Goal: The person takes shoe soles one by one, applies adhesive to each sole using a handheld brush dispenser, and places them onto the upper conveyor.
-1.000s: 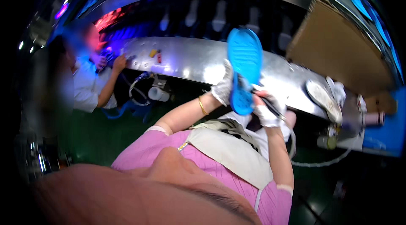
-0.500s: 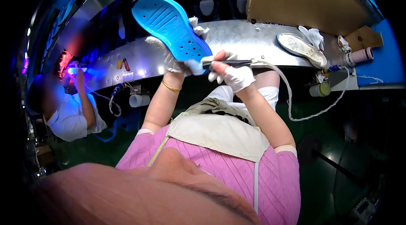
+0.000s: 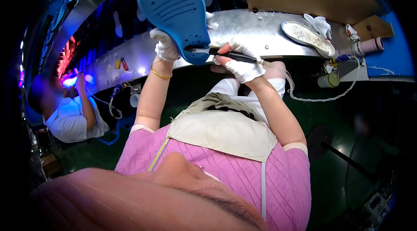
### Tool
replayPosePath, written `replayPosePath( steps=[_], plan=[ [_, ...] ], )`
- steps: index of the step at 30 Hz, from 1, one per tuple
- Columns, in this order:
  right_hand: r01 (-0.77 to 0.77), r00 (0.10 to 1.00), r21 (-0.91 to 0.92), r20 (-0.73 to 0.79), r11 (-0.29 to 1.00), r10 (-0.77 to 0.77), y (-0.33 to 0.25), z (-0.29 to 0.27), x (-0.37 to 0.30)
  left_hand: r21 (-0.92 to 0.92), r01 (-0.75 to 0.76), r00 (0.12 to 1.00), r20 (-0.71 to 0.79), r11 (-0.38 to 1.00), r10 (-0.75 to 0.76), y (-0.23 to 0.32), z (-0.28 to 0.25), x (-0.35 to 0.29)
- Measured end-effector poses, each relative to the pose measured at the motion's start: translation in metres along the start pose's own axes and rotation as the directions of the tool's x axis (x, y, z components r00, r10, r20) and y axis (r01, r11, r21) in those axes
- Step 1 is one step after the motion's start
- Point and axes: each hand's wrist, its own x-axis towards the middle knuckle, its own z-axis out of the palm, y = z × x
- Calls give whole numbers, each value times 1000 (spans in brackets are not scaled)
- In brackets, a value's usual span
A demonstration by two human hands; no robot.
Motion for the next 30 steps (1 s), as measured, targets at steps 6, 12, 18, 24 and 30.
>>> replayPosePath(
  steps=[6, 12, 18, 24, 30],
  plan=[
    [23, 985, -364, 170, 931, 43, -13, -5, 10, 125, 233, 971, -79, 964, -224, 7, -9, 6],
    [54, 977, -365, 210, 929, 26, -25, -4, 15, 205, 434, 896, -202, 877, -396, 18, 20, 30],
    [-112, 972, -480, 129, 870, 196, -33, 0, 20, 277, 632, 771, -321, 724, -550, 13, 13, 40],
    [-64, 957, -613, 184, 787, 222, -26, -10, 28, 280, 663, 746, -325, 694, -581, 15, 10, 41],
    [175, 980, -565, 183, 806, -85, -10, -34, 47, 188, 634, 765, -295, 750, -572, 15, 9, 40]
  ],
)
